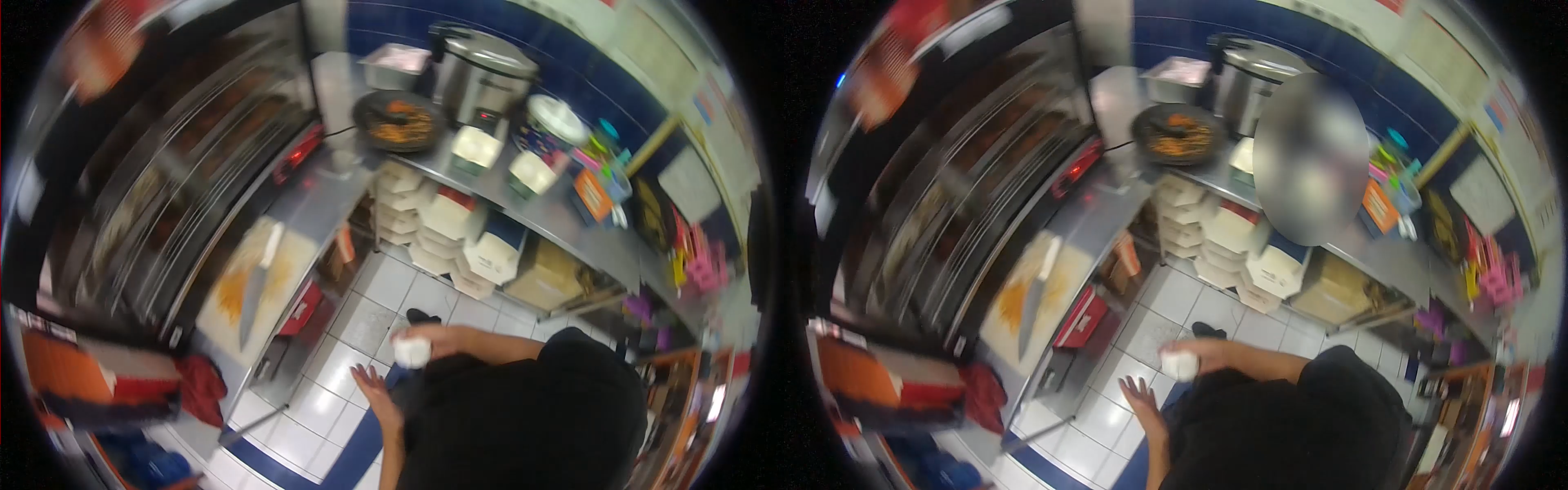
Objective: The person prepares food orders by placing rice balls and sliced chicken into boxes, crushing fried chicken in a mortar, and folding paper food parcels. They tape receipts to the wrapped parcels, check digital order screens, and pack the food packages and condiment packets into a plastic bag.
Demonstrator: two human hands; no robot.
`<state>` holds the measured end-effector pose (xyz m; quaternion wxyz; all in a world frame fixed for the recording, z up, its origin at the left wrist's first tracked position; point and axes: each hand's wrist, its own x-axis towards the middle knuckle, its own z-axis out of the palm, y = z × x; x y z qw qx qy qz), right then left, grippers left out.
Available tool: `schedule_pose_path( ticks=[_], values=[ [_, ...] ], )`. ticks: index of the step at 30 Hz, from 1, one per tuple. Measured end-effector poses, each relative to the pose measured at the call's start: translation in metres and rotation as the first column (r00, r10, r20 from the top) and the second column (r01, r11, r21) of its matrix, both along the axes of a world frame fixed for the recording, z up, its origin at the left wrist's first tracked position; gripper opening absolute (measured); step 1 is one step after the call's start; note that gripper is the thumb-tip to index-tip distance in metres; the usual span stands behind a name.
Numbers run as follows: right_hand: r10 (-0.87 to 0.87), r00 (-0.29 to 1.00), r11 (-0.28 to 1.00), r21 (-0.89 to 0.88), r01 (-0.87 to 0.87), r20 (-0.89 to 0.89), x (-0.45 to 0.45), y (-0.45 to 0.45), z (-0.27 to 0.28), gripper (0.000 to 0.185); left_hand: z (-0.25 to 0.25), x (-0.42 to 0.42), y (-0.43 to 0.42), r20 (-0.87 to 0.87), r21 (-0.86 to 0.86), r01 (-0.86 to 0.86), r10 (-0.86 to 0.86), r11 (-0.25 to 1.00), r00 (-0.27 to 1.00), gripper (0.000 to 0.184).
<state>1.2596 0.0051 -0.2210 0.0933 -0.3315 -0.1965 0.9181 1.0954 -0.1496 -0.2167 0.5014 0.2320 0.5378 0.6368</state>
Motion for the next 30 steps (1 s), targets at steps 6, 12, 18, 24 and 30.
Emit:
schedule_pose_path(
  ticks=[6,12,18,24,30],
  values=[
    [-0.641,0.572,0.605,0.122,0.787,-0.512,0.218,0.105,0.132,0.063,0.017,0.029,0.105,-0.241,-0.118,0.198,-0.221,0.973,0.945,0.063],
    [-0.748,0.191,-0.091,0.382,0.920,-0.636,0.448,0.200,0.195,0.059,0.022,0.115,0.194,-0.287,-0.235,0.246,-0.308,0.940,0.907,0.056],
    [-0.996,0.085,0.046,0.829,0.558,-0.002,0.714,0.198,0.171,0.053,0.005,0.163,0.207,-0.226,-0.439,0.158,-0.279,0.885,0.933,0.050],
    [-0.850,0.365,0.513,0.754,0.409,0.380,0.720,0.179,0.145,0.057,0.012,0.200,0.253,-0.289,-0.541,0.359,-0.569,0.760,0.770,0.046],
    [-0.706,0.571,0.665,0.671,0.328,0.419,0.712,0.135,0.194,0.062,0.121,0.414,0.387,-0.807,-0.096,0.941,-0.578,0.324,0.117,0.039]
  ],
)
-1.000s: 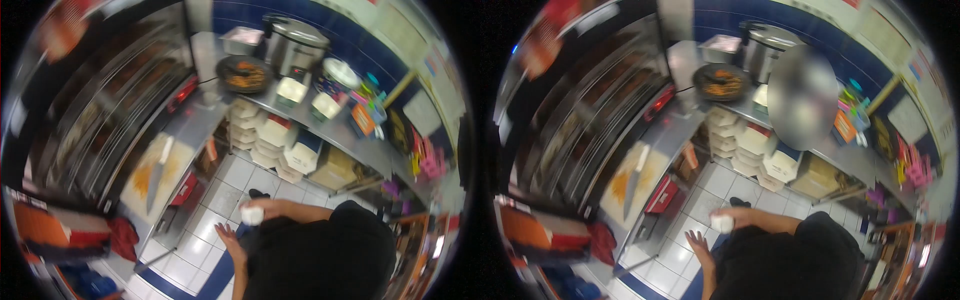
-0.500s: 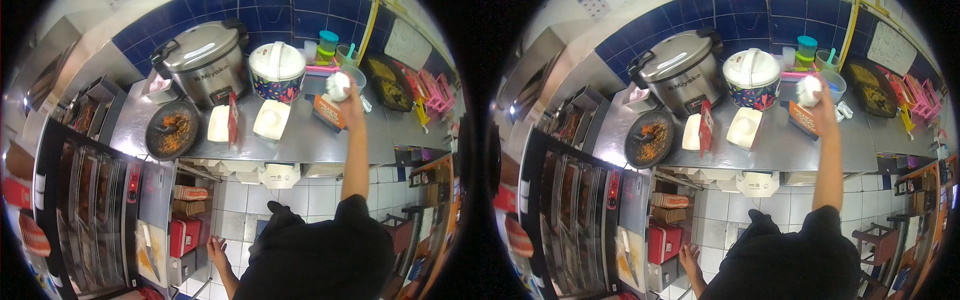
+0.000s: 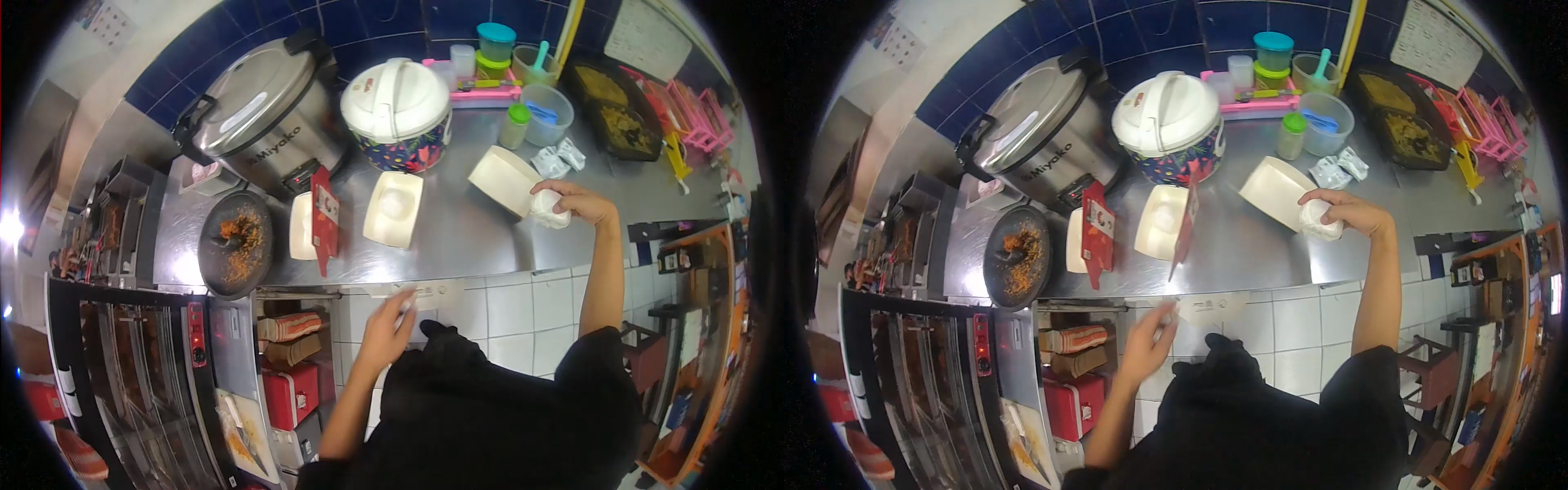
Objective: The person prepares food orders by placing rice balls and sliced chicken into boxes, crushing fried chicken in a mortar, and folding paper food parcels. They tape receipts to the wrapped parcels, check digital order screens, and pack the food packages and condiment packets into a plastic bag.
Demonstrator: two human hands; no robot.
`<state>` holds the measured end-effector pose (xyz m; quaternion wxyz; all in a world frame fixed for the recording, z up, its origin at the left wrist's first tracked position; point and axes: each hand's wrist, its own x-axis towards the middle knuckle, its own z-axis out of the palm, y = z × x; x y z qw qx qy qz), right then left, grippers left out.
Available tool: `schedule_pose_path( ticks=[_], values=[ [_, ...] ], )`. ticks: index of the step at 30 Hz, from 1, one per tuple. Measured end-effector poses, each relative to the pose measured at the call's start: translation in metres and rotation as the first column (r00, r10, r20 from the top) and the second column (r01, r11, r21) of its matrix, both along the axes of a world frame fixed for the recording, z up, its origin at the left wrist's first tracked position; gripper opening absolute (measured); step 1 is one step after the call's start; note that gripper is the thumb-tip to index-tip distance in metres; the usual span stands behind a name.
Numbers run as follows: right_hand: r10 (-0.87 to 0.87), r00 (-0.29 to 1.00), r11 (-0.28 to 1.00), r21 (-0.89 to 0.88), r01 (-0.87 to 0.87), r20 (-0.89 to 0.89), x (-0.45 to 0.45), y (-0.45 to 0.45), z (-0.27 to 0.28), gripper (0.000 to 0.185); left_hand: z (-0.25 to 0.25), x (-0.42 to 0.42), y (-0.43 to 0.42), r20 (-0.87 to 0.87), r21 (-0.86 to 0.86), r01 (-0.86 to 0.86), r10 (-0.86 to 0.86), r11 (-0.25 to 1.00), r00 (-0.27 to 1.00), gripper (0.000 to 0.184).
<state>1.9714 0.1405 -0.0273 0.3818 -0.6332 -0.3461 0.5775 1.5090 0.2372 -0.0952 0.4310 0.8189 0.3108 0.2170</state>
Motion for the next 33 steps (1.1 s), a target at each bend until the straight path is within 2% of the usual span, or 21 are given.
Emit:
schedule_pose_path(
  ticks=[2,3,5,6,7,8,9,11,14,16,17,19,21,23,25,26,27,29,30,32,33],
  values=[
    [0.078,0.990,0.993,0.083,-0.088,0.113,0.006,-0.022,0.002,0.064,0.054,0.092,0.030,-0.124,0.275,0.199,-0.170,0.941,0.978,0.055],
    [0.077,0.988,0.993,0.078,-0.088,0.135,0.005,-0.033,0.005,0.064,0.055,0.135,0.048,-0.049,0.503,0.237,-0.247,0.831,0.968,0.061],
    [-0.113,0.984,0.976,0.201,0.084,0.136,-0.007,-0.060,0.006,0.064,0.056,0.209,0.077,-0.153,0.817,0.223,-0.173,0.531,0.973,0.058],
    [-0.110,0.981,0.975,0.207,0.076,0.158,-0.013,-0.070,0.008,0.064,0.036,0.234,0.097,-0.132,0.825,0.202,-0.169,0.528,0.977,0.058],
    [-0.179,0.980,0.949,0.278,0.148,0.090,-0.022,-0.079,0.008,0.065,0.006,0.258,0.118,-0.176,0.874,0.213,-0.124,0.436,0.976,0.053],
    [-0.247,0.969,0.912,0.341,0.229,0.011,-0.027,-0.090,0.007,0.067,-0.008,0.274,0.127,-0.221,0.911,0.235,-0.080,0.338,0.972,0.049],
    [-0.262,0.965,0.905,0.351,0.241,0.014,-0.029,-0.104,0.009,0.067,-0.002,0.280,0.126,-0.216,0.916,0.235,-0.092,0.325,0.972,0.049],
    [-0.327,0.933,0.901,0.347,0.260,0.150,-0.031,-0.128,0.017,0.069,0.013,0.280,0.123,-0.575,0.667,0.565,-0.147,0.485,0.805,0.035],
    [-0.382,0.917,0.872,0.374,0.317,0.113,-0.017,-0.151,0.031,0.071,0.018,0.248,0.077,-0.475,0.726,0.538,-0.254,0.429,0.842,0.022],
    [-0.384,0.909,0.896,0.303,0.325,0.161,-0.012,-0.138,0.049,0.066,0.005,0.224,0.037,-0.420,0.670,0.499,-0.272,0.551,0.865,0.015],
    [-0.332,0.920,0.918,0.295,0.265,0.209,-0.016,-0.118,0.062,0.063,-0.003,0.217,0.020,-0.426,0.657,0.498,-0.267,0.566,0.865,0.015],
    [-0.246,0.933,0.946,0.276,0.172,0.261,-0.023,-0.069,0.069,0.060,-0.014,0.212,-0.007,-0.354,0.581,0.386,-0.204,0.717,0.912,0.014],
    [0.034,0.874,0.960,0.227,-0.163,0.486,-0.031,-0.010,0.063,0.057,-0.024,0.219,-0.011,-0.315,0.567,0.296,-0.130,0.769,0.940,0.013],
    [0.217,0.750,0.901,0.167,-0.400,0.625,-0.050,0.053,0.061,0.059,-0.026,0.227,-0.011,-0.273,0.548,0.191,-0.042,0.814,0.961,0.014],
    [0.339,0.664,0.862,0.064,-0.504,0.666,-0.075,0.112,0.057,0.062,-0.016,0.231,0.001,-0.117,0.427,-0.030,0.088,0.904,0.989,0.028],
    [0.419,0.588,0.829,-0.027,-0.559,0.692,-0.088,0.136,0.055,0.065,-0.011,0.223,0.004,-0.112,0.424,-0.063,0.122,0.904,0.986,0.028],
    [0.433,0.575,0.814,-0.028,-0.580,0.694,-0.100,0.154,0.054,0.065,0.007,0.211,0.004,-0.102,0.301,-0.088,0.124,0.950,0.987,0.036],
    [0.490,0.675,0.871,-0.337,-0.357,0.551,-0.120,0.178,0.048,0.067,0.033,0.174,-0.001,-0.076,0.067,-0.102,0.107,0.993,0.991,0.052],
    [0.499,0.670,0.866,-0.332,-0.373,0.549,-0.127,0.186,0.035,0.067,0.034,0.144,-0.007,-0.054,0.051,-0.091,0.094,0.995,0.994,0.052],
    [0.485,0.659,0.839,-0.518,-0.166,0.575,-0.136,0.201,-0.009,0.074,0.023,0.074,-0.020,-0.054,-0.058,-0.125,0.122,0.991,0.991,0.054],
    [0.387,0.694,0.862,-0.505,-0.039,0.607,-0.137,0.205,-0.034,0.073,0.009,0.038,-0.029,-0.080,-0.158,-0.176,0.165,0.972,0.983,0.055]
  ],
)
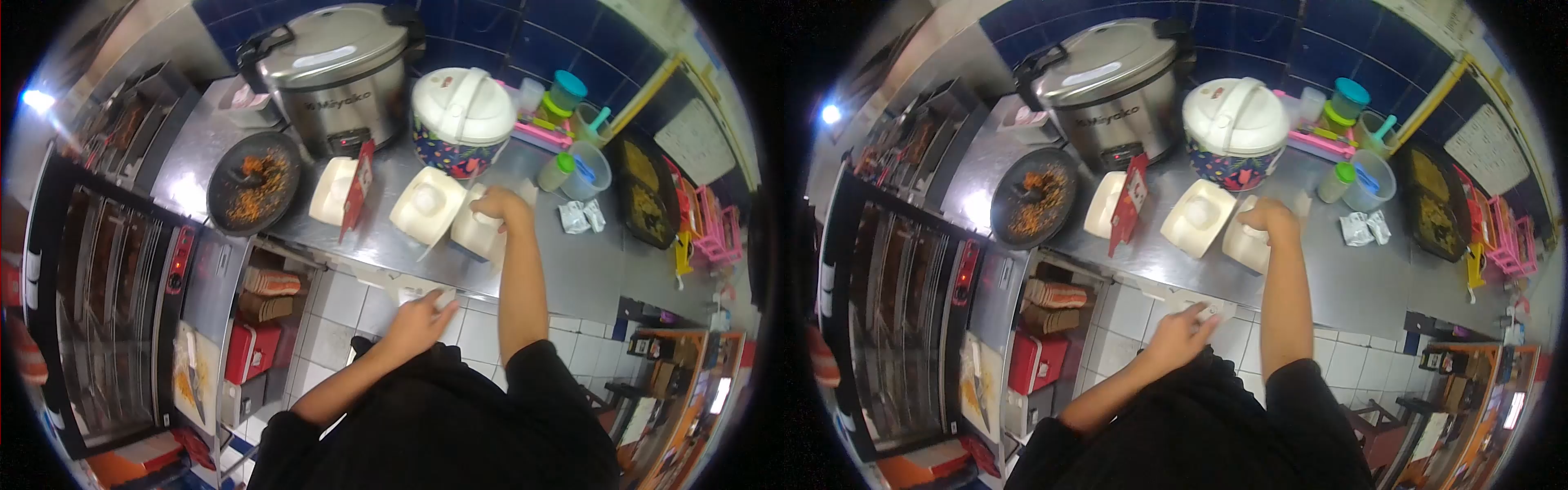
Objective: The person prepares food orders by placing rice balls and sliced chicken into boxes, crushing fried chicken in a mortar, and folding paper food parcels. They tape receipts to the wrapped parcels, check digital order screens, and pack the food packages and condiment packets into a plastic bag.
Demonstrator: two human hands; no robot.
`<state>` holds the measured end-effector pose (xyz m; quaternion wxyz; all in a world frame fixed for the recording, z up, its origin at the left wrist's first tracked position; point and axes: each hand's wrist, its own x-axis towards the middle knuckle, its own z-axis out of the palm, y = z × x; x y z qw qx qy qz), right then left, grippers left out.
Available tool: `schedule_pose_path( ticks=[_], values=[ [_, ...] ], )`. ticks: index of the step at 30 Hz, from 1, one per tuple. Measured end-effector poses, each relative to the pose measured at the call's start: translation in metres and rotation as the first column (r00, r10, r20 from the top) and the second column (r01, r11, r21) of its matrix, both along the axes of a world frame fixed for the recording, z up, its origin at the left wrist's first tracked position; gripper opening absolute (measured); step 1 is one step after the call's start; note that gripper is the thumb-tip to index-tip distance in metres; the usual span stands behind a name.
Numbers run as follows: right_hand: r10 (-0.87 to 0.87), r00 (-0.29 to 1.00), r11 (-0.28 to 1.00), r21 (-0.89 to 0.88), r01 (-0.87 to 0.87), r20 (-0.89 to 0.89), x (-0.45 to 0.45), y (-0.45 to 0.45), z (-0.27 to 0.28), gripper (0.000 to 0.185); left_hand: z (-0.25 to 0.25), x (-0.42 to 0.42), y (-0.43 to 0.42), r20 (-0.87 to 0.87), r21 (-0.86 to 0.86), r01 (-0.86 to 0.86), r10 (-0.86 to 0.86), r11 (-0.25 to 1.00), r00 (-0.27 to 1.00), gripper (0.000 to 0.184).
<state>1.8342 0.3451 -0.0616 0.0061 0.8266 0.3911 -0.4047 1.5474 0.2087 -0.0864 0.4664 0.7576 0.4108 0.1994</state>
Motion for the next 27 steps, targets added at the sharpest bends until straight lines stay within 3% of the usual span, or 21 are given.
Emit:
schedule_pose_path(
  ticks=[2,4,5,6,7,8,9,10,11,12,13,14,16,17,19,20,21,23,24,25,27],
  values=[
    [-0.260,0.966,0.957,0.139,0.255,0.016,-0.005,0.004,-0.048,0.065,-0.036,-0.072,-0.016,-0.200,-0.082,-0.142,0.123,0.987,0.972,0.055],
    [-0.406,0.893,0.899,0.259,0.352,0.195,-0.019,0.005,-0.071,0.060,-0.068,-0.137,-0.042,-0.273,-0.227,-0.372,0.308,0.900,0.911,0.053],
    [-0.116,0.785,0.968,0.245,-0.047,0.609,0.024,0.016,-0.166,0.057,-0.064,-0.154,-0.048,-0.289,-0.221,-0.455,0.388,0.863,0.875,0.053],
    [-0.236,0.843,0.938,0.340,0.067,0.483,0.027,0.020,-0.187,0.052,-0.055,-0.173,-0.060,-0.345,-0.294,-0.592,0.495,0.750,0.798,0.054],
    [-0.442,0.885,0.831,0.440,0.341,0.148,0.030,0.015,-0.203,0.047,-0.047,-0.193,-0.078,-0.404,-0.354,-0.724,0.602,0.592,0.689,0.055],
    [-0.609,0.755,0.631,0.429,0.646,-0.242,0.039,0.018,-0.224,0.042,-0.050,-0.210,-0.090,-0.403,-0.366,-0.788,0.679,0.495,0.613,0.057],
    [-0.685,0.575,0.468,0.335,0.818,-0.447,0.046,0.027,-0.239,0.038,-0.047,-0.221,-0.103,-0.425,-0.339,-0.869,0.765,0.360,0.483,0.057],
    [-0.507,0.839,0.682,0.503,0.530,-0.197,0.052,0.021,-0.224,0.038,-0.044,-0.229,-0.117,-0.396,-0.341,-0.895,0.820,0.288,0.414,0.057],
    [-0.284,0.925,0.826,0.554,0.101,0.254,0.053,0.015,-0.203,0.039,-0.041,-0.245,-0.127,-0.356,-0.345,-0.909,0.864,0.234,0.357,0.058],
    [-0.150,0.766,0.838,0.492,-0.236,0.625,0.053,0.010,-0.181,0.041,-0.037,-0.260,-0.140,-0.358,-0.337,-0.932,0.896,0.136,0.261,0.058],
    [-0.099,0.372,0.833,0.281,-0.477,0.923,0.032,0.006,-0.144,0.048,-0.032,-0.271,-0.150,-0.336,-0.363,-0.929,0.921,0.066,0.197,0.058],
    [-0.383,0.544,0.715,0.612,-0.337,0.747,-0.010,0.007,-0.096,0.048,-0.032,-0.282,-0.155,-0.312,-0.394,-0.919,0.939,0.015,0.149,0.058],
    [-0.581,0.673,0.495,0.855,-0.154,0.458,-0.100,0.011,-0.031,0.048,-0.056,-0.324,-0.174,-0.284,-0.385,-0.919,0.958,-0.084,0.032,0.052],
    [-0.530,0.823,0.275,0.960,-0.059,0.203,-0.150,-0.003,-0.001,0.045,-0.067,-0.353,-0.196,-0.234,-0.357,-0.930,0.972,-0.087,-0.001,0.050],
    [-0.129,0.991,0.031,0.999,0.023,-0.019,-0.222,0.018,0.008,0.039,-0.073,-0.398,-0.202,-0.197,-0.243,-0.962,0.977,-0.125,-0.077,0.045],
    [0.146,0.989,-0.028,0.999,-0.028,0.032,-0.260,0.033,-0.005,0.037,-0.075,-0.422,-0.202,-0.158,-0.186,-0.974,0.983,-0.127,-0.098,0.041],
    [0.295,0.906,-0.015,0.950,-0.312,0.303,-0.328,0.032,0.005,0.033,-0.084,-0.447,-0.202,-0.095,-0.121,-0.988,0.992,-0.097,-0.085,0.036],
    [0.755,0.656,0.133,0.974,-0.182,0.019,-0.484,0.017,-0.013,0.028,-0.078,-0.489,-0.194,-0.011,-0.100,-0.994,0.999,-0.040,-0.039,0.032],
    [0.821,0.521,0.365,0.917,-0.161,-0.235,-0.563,0.006,-0.023,0.024,-0.093,-0.513,-0.189,0.055,0.034,-0.999,0.998,0.023,0.024,0.028],
    [0.886,0.447,0.272,0.917,-0.292,-0.121,-0.633,-0.008,-0.037,0.024,-0.077,-0.526,-0.183,0.047,0.119,-0.991,0.997,0.055,0.061,0.026],
    [0.947,0.291,0.274,0.813,-0.513,-0.136,-0.759,-0.016,-0.077,0.029,-0.051,-0.548,-0.179,0.123,0.088,-0.982,0.976,0.169,0.179,0.029]
  ],
)
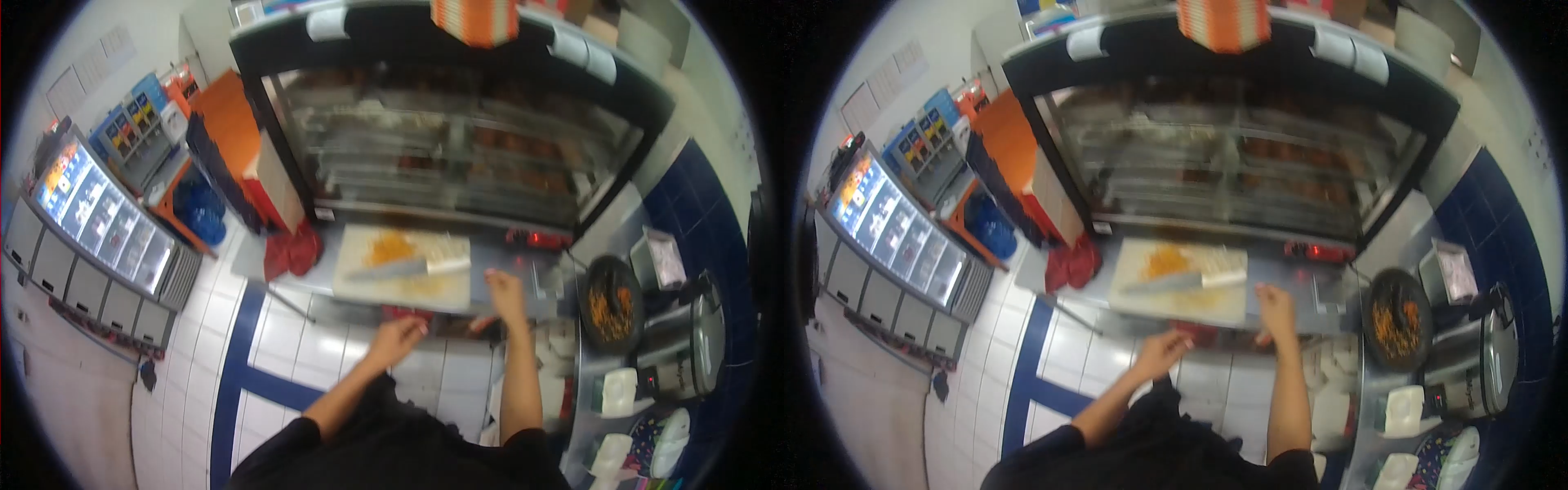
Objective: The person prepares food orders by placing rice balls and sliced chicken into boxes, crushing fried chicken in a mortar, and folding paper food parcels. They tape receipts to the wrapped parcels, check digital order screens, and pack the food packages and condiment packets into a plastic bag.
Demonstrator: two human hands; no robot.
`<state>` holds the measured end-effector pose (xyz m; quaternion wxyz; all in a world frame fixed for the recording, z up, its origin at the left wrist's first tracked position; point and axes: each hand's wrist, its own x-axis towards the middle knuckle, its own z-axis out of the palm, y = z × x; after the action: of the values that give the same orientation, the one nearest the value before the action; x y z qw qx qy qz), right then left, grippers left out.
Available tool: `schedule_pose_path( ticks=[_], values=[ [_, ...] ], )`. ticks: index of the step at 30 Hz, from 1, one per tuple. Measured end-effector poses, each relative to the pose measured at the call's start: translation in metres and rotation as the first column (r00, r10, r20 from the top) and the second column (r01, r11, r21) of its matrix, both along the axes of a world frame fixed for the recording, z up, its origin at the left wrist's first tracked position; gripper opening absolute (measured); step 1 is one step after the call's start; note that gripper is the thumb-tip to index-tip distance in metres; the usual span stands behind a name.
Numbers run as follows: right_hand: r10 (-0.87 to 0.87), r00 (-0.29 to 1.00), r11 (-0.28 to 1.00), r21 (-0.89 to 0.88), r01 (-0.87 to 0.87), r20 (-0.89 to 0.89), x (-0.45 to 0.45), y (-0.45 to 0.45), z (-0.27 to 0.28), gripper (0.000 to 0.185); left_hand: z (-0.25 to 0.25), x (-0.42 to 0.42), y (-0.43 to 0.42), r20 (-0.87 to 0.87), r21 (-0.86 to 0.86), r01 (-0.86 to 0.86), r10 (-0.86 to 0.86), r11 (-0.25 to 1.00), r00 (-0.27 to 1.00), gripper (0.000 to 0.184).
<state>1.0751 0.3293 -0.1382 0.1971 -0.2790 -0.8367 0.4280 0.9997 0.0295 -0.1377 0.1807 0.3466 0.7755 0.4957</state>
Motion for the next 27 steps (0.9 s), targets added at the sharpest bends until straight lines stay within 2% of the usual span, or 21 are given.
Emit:
schedule_pose_path(
  ticks=[2,4,6,9,11,12,14,15,17,18,20,21,23,24,25,26,27],
  values=[
    [-0.056,0.993,0.993,0.109,0.045,0.101,-0.102,-0.002,-0.049,0.038,0.011,-0.017,-0.007,-0.063,0.090,0.124,-0.118,0.988,0.991,0.034],
    [-0.153,0.937,0.949,0.312,0.050,0.315,-0.155,-0.006,-0.069,0.043,0.028,-0.034,-0.025,0.116,-0.021,0.244,-0.240,0.970,0.964,0.036],
    [-0.164,0.829,0.938,0.345,-0.037,0.535,-0.177,-0.013,-0.058,0.048,0.028,-0.050,-0.048,0.213,-0.115,0.267,-0.239,0.957,0.947,0.037],
    [-0.129,0.857,0.953,0.303,-0.033,0.498,-0.203,-0.003,-0.082,0.041,0.001,-0.081,-0.082,0.382,-0.093,0.158,-0.111,0.983,0.918,0.037],
    [-0.010,0.954,0.998,0.054,-0.006,0.301,-0.207,0.014,-0.111,0.031,-0.017,-0.103,-0.095,0.356,-0.102,0.106,-0.063,0.989,0.932,0.037],
    [-0.004,0.950,0.998,0.056,-0.014,0.313,-0.209,0.011,-0.107,0.031,-0.026,-0.111,-0.101,0.333,-0.110,0.065,-0.025,0.992,0.943,0.037],
    [0.003,0.998,0.987,-0.159,-0.013,-0.065,-0.208,0.002,-0.088,0.020,-0.029,-0.128,-0.101,0.287,-0.111,0.044,-0.011,0.993,0.958,0.038],
    [0.011,0.998,0.987,-0.157,-0.020,-0.055,-0.212,-0.003,-0.075,0.020,-0.027,-0.135,-0.099,0.266,-0.122,0.035,-0.001,0.992,0.964,0.038],
    [-0.064,0.984,0.963,-0.268,0.017,-0.168,-0.220,-0.016,-0.046,0.015,-0.006,-0.145,-0.087,0.187,-0.135,0.015,0.011,0.991,0.982,0.037],
    [-0.056,0.986,0.963,-0.269,0.012,-0.158,-0.223,-0.021,-0.034,0.015,-0.004,-0.148,-0.078,0.197,-0.137,0.008,0.019,0.991,0.980,0.037],
    [0.021,0.931,0.995,0.095,0.015,-0.364,-0.223,-0.032,-0.011,0.016,-0.002,-0.149,-0.059,0.049,-0.045,-0.018,0.020,0.999,0.999,0.035],
    [0.027,0.934,0.996,0.090,0.005,-0.355,-0.221,-0.040,-0.001,0.016,0.010,-0.148,-0.049,0.051,-0.060,-0.027,0.030,0.998,0.998,0.035],
    [-0.070,0.854,0.993,0.050,0.111,-0.515,-0.214,-0.059,0.019,0.014,0.038,-0.147,-0.026,0.061,-0.097,-0.032,0.038,0.995,0.997,0.034],
    [-0.064,0.859,0.994,0.048,0.102,-0.508,-0.210,-0.070,0.028,0.014,0.050,-0.145,-0.013,0.061,-0.127,-0.028,0.036,0.992,0.997,0.034],
    [-0.170,0.792,0.982,-0.165,0.089,-0.586,-0.206,-0.082,0.036,0.016,0.058,-0.142,0.000,0.066,-0.130,-0.034,0.043,0.991,0.997,0.034],
    [-0.291,0.717,0.929,-0.367,0.053,-0.634,-0.204,-0.091,0.043,0.018,0.064,-0.139,0.014,0.074,-0.038,-0.101,0.103,0.994,0.992,0.034],
    [-0.288,0.719,0.929,-0.368,0.049,-0.632,-0.197,-0.098,0.045,0.018,0.067,-0.137,0.027,0.086,0.054,-0.167,0.162,0.984,0.983,0.035]
  ],
)
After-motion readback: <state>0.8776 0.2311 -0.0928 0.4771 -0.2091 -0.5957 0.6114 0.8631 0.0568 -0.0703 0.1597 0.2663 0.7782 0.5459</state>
